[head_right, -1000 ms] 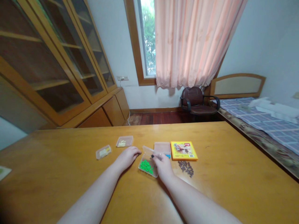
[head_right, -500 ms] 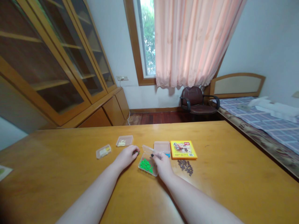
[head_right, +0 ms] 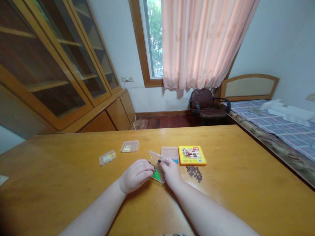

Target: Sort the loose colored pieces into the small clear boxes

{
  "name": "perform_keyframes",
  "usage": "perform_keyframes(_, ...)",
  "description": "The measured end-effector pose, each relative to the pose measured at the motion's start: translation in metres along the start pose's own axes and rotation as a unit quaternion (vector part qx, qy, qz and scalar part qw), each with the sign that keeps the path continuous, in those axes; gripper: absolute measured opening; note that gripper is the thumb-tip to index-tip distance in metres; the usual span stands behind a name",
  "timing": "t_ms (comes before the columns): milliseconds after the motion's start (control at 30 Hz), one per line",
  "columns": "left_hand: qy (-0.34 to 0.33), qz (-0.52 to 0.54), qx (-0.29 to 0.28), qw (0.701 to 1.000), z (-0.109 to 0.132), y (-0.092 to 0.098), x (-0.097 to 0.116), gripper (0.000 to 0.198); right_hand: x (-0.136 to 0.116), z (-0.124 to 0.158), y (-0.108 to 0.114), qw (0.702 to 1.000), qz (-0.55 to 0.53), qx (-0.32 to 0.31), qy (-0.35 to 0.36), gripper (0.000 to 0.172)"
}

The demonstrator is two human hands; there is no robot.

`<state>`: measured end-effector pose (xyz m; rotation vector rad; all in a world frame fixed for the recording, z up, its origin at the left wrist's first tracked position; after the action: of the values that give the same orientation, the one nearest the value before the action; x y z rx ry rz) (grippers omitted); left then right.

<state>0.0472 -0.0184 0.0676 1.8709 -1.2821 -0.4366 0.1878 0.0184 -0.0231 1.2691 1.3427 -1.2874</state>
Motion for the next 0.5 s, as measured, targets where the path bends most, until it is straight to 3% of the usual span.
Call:
perform_keyframes(100, 0.016, -0.01, -0.043, 0.999, -0.003, -0.005, -0.005, 0.017, 0.0, 0.0, 0.0, 1.0, -0.003, -0.002, -0.002, 0.022)
perform_keyframes(233, 0.07, 0.016, -0.046, 0.996, 0.004, -0.004, -0.023, 0.018, -0.003, 0.002, 0.001, 1.0, 0.012, 0.005, -0.015, 0.022)
perform_keyframes(367, 0.235, -0.015, -0.023, 0.972, 0.016, -0.007, -0.059, 0.022, -0.005, 0.003, 0.001, 0.999, 0.009, 0.015, -0.034, 0.024)
perform_keyframes(500, 0.371, -0.073, -0.148, 0.914, 0.034, -0.03, -0.089, 0.047, -0.006, 0.004, -0.001, 0.998, -0.001, 0.017, -0.053, 0.022)
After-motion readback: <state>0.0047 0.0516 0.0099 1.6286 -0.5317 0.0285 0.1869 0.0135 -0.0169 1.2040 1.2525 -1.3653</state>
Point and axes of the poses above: each hand's wrist, its own z-axis away from the middle knuckle, its own y-axis out of the back of the hand, x = y × z, the point moved 5 cm from there along -z, towards the middle knuckle, and after that the axes turned 8 degrees about y, right-handed, at the moved point
